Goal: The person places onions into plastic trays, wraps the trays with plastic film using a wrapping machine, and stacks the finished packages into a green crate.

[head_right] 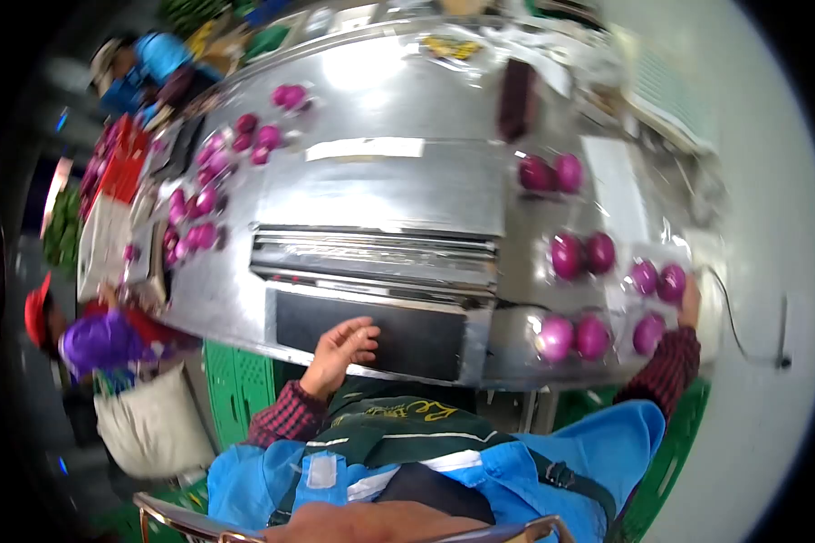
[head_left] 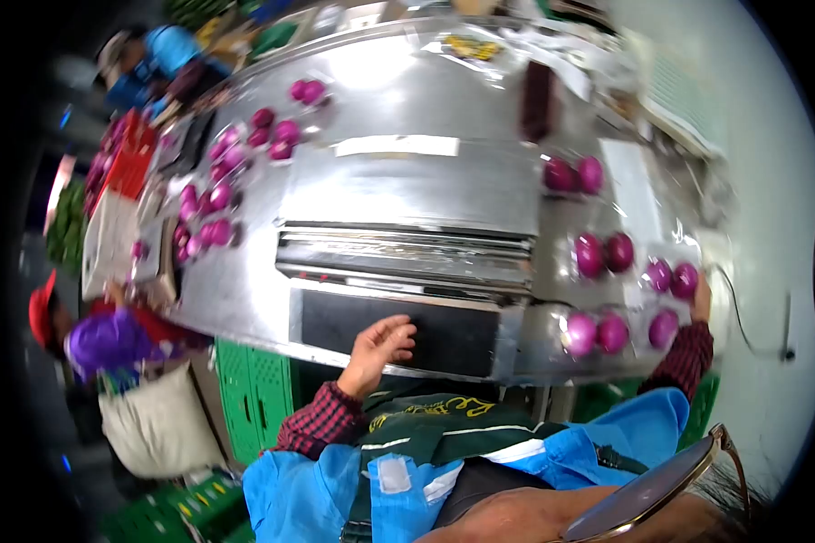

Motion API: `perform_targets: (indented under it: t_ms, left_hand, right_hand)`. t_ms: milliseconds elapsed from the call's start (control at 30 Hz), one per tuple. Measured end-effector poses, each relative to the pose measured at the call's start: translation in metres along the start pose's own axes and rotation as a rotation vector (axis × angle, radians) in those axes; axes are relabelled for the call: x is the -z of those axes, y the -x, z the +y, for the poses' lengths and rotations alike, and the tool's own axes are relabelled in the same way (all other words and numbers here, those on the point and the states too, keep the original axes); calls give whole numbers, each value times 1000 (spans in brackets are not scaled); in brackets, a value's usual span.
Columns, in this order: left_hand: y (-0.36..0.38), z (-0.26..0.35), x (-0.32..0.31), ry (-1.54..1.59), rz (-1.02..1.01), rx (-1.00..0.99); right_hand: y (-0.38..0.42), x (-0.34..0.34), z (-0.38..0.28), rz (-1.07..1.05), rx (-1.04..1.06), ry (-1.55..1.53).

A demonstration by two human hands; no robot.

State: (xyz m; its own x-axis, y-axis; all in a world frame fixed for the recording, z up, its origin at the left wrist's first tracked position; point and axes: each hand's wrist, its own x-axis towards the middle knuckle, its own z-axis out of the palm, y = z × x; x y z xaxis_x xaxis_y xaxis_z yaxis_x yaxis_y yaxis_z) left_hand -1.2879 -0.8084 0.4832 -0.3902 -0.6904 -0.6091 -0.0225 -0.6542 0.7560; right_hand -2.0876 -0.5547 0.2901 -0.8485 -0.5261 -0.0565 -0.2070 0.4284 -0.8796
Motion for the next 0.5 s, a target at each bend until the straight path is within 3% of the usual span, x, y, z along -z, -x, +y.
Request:
perform_targets:
  t_ms: [33,100,167,200,233,267,300,367,433,500]
  left_hand:
    - [0,7,15,60,87,-64]
    - [0,26,52,105,320,-183]
    - [11,57,92,169,470,-298]
    - [5,80,114,147,514,-339]
    - [-7,94,141,177,516,-378]
    - [-23,111,160,172,518,-415]
    - [-40,128,177,168,518,-454]
    - [-84,158,207,54,566,-368]
    - [-155,161,251,160,455,-433]
    - [-225,180,280,213,491,-440]
  right_hand:
    - [18,-12,-51,11,-27,200]
    - [-6,-17,-49,116,-45,516]
    - [5,-13,-103,431,91,567]
    - [9,-39,-152,408,49,358]
    - [-22,-52,-151,383,224,425]
    - [-31,-91,-183,209,69,125]
    - [-38,-130,-215,111,96,170]
    - [31,-257,-359,-70,134,-77]
    - [87,-362,-470,-359,211,-24]
    - [126,-460,-539,-596,274,-5]
